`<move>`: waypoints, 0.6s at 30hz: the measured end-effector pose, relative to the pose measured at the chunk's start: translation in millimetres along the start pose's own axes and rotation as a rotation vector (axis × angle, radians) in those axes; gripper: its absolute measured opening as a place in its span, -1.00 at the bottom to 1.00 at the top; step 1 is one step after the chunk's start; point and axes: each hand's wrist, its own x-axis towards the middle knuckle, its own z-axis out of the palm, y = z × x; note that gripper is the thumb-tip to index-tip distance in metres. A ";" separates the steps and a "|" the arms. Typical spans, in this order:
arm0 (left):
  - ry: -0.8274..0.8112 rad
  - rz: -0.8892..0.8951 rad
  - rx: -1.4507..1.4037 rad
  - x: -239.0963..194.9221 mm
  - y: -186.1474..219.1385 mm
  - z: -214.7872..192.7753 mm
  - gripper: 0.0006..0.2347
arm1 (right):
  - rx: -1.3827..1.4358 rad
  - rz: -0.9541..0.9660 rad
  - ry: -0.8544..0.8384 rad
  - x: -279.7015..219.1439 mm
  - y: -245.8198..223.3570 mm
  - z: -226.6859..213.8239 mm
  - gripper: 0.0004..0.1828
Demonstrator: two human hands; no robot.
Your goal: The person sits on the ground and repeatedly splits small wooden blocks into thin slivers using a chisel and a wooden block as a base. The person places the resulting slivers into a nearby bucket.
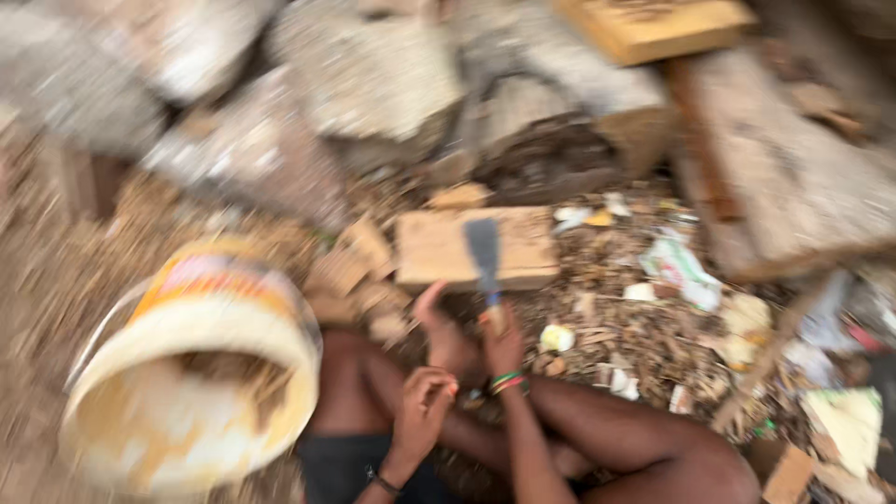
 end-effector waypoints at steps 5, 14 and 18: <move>-0.005 0.323 0.220 -65.5 21.8 -84.9 -0.91 | -0.077 -0.011 -0.116 13.6 9.5 -11.2 -0.65; 0.594 0.050 0.486 -32.5 9.5 -220.3 -0.73 | 0.375 0.256 -0.285 11.8 -27.2 -33.8 -0.85; 0.581 -0.077 0.776 13.9 -48.0 -275.3 -0.38 | 0.322 0.227 -0.285 9.3 -34.8 -30.5 -0.86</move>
